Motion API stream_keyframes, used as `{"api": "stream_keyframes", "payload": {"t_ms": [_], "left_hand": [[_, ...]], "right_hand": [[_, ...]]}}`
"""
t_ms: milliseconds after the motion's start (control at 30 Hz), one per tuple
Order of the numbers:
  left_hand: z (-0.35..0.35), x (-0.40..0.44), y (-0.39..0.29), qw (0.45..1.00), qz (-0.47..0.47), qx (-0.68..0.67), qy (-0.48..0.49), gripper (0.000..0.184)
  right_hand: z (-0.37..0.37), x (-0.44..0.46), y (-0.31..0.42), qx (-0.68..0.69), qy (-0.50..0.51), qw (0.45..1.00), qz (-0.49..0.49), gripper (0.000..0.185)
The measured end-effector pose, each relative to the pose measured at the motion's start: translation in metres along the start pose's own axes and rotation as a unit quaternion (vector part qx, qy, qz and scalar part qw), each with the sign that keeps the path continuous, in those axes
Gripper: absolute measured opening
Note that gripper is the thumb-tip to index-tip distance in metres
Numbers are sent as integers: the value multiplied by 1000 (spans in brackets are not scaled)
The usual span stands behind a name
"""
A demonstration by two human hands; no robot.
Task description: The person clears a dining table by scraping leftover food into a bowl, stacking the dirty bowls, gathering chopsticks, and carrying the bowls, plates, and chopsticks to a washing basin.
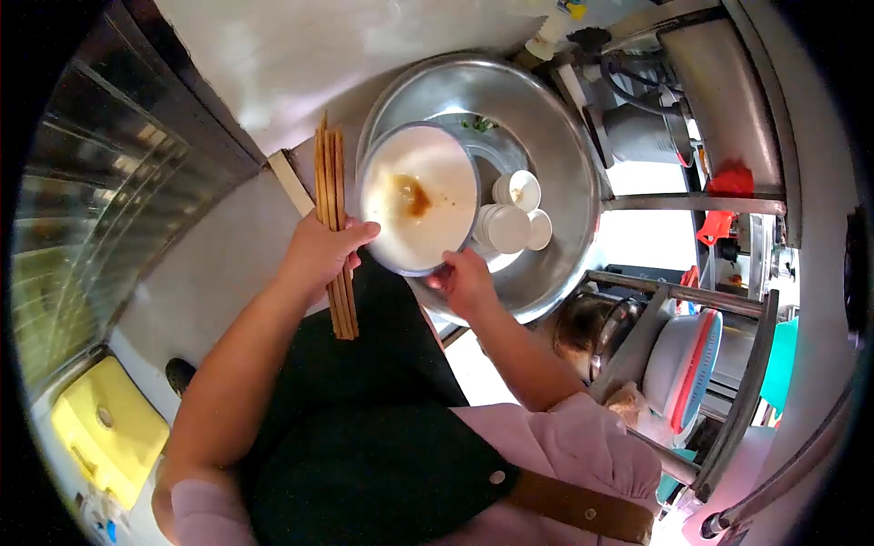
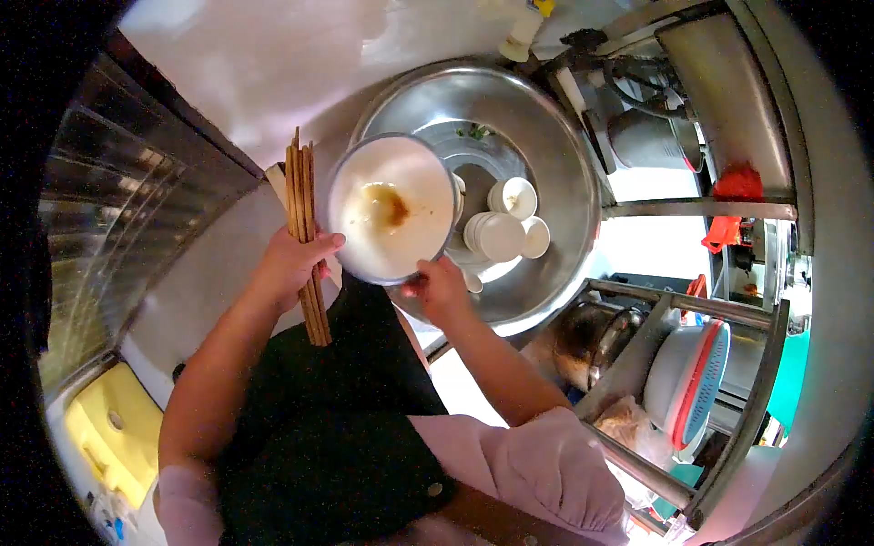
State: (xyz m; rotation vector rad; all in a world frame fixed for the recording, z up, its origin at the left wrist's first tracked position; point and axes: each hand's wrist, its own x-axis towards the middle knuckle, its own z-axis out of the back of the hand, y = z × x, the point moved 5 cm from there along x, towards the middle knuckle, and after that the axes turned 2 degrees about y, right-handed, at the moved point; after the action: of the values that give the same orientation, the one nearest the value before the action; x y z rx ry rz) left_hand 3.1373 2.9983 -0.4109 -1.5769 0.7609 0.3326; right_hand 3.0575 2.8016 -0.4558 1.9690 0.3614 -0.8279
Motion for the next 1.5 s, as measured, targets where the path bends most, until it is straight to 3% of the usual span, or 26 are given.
{"api": "stream_keyframes", "payload": {"t_ms": [100,233,300,367,567,633,700,733,767,800,867,900,933,967,1033,1100,1133,1167,1200,1233,1267,1333,1367,1433,1467,1500], "left_hand": [[14,-1,12,998,41,-44,17,18],[63,-17,48,980,80,-175,-58,15],[86,-25,62,976,83,-187,-80,14],[104,-33,73,971,86,-198,-104,13],[124,-50,87,951,122,-243,-145,13],[120,-46,83,950,86,-275,-123,12],[105,-32,65,957,49,-261,-116,12],[93,-23,52,961,12,-253,-110,13],[75,-16,37,962,-23,-254,-93,13],[56,-10,21,962,-55,-255,-75,14],[12,1,2,965,-55,-255,25,16],[-11,1,-7,975,-90,-204,9,21],[-28,-2,-16,980,-128,-152,-8,25],[-44,4,-10,986,-136,-90,44,31],[-63,11,5,985,-145,-26,95,38],[-78,-13,0,900,-348,256,60,52],[-72,-21,4,899,-351,253,64,52],[-58,-23,20,955,-204,156,149,54],[-43,-31,40,971,-46,55,228,56],[-14,-42,50,974,-15,65,216,54],[16,-50,58,977,10,73,203,52],[81,-82,63,993,26,94,73,45],[112,-98,67,993,32,109,42,40],[159,-142,64,980,39,186,-54,35],[166,-168,54,983,69,153,-71,36],[172,-189,51,984,98,122,-87,36]], "right_hand": [[54,61,8,80,-113,986,92,16],[119,161,45,123,-207,966,91,15],[157,211,56,27,-178,979,100,19],[164,224,60,126,-309,940,75,20],[171,264,35,129,-229,964,32,15],[143,265,11,238,-130,963,9,12],[68,229,-5,-53,-38,997,28,14],[7,178,3,-171,60,982,61,20],[-49,116,9,-135,217,965,56,31],[-71,91,-5,-148,372,914,67,40],[-112,21,0,-294,419,852,112,58],[-118,-4,20,-415,294,859,53,60],[-106,-7,22,-375,243,890,93,57],[-89,-5,18,-334,192,913,133,54],[-26,12,-19,-159,175,964,124,43],[25,-11,-10,-21,-130,991,24,32],[65,-8,-23,54,-169,984,11,27],[115,4,-40,129,-205,970,1,21],[154,9,-48,169,-240,955,-50,16],[185,8,-62,209,-275,932,-107,16],[206,15,-63,210,-277,932,-103,16],[253,24,-64,134,-370,912,-117,16],[283,34,-67,132,-371,912,-115,16],[332,51,-49,-183,-434,880,-66,28],[322,58,-41,-185,-433,880,-64,28],[307,59,-20,-369,-488,790,-34,36]]}}
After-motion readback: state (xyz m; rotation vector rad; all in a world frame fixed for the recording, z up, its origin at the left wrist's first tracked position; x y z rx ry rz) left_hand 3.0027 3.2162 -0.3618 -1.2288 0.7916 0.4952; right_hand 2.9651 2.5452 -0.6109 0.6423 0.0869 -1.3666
